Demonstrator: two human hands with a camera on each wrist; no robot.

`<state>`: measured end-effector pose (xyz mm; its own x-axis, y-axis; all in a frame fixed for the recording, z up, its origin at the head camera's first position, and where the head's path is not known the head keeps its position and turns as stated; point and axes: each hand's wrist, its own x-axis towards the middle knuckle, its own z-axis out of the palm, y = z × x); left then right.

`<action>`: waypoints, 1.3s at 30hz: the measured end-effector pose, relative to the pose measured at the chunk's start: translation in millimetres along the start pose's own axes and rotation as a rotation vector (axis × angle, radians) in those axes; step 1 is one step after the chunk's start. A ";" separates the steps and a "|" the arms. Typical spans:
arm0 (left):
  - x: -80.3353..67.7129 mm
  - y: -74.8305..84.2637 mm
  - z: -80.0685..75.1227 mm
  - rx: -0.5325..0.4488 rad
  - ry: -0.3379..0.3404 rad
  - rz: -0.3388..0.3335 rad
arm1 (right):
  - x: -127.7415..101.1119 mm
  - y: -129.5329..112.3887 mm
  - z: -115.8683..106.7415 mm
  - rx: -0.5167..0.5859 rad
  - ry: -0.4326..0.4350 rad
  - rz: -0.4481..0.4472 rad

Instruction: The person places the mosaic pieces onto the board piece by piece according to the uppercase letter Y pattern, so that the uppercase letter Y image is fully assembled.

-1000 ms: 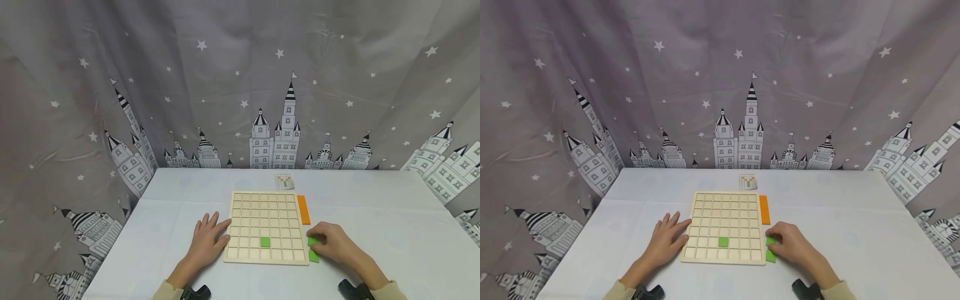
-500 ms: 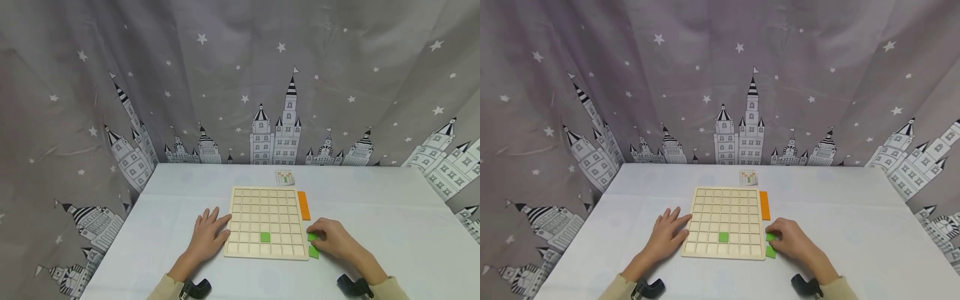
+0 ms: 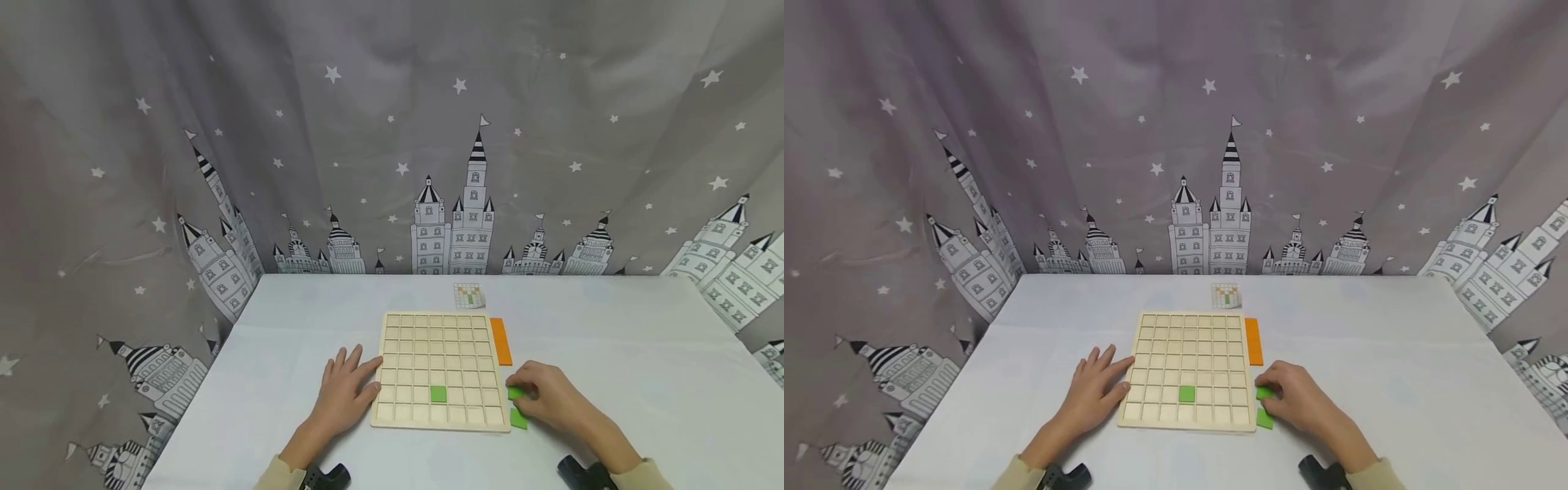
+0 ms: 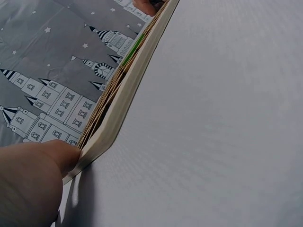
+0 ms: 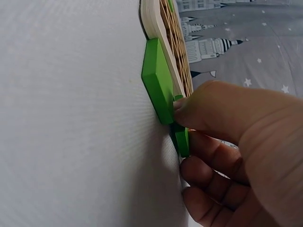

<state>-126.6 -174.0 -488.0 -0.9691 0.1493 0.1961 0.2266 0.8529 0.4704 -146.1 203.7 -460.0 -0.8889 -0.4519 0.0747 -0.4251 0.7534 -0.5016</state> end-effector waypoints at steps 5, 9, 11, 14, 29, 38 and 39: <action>2.4 -0.4 0.8 0.000 0.015 0.015 | 0.7 -1.0 -2.1 -0.007 0.008 0.008; -0.9 1.5 3.0 -0.012 -0.008 0.011 | -2.5 1.0 -2.5 -0.027 0.005 0.015; -2.4 1.6 3.1 -0.014 -0.004 0.012 | -2.6 1.5 -2.5 -0.025 0.011 0.007; -1.0 0.8 2.7 -0.009 0.023 0.018 | -0.6 1.2 -2.8 -0.014 0.029 0.003; -0.2 0.0 3.0 -0.015 0.018 0.030 | -0.3 -1.4 -7.1 -0.013 0.056 0.012; -0.5 2.6 5.5 -0.018 0.015 0.024 | -1.5 -1.2 -8.8 -0.011 0.061 0.002; -0.3 2.7 5.4 -0.016 0.013 0.023 | -1.0 -1.1 -8.5 -0.012 0.063 -0.001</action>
<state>-126.2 -169.1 -491.4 -0.9625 0.1621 0.2176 0.2500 0.8412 0.4794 -146.2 207.4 -452.2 -0.8975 -0.4215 0.1297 -0.4274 0.7592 -0.4909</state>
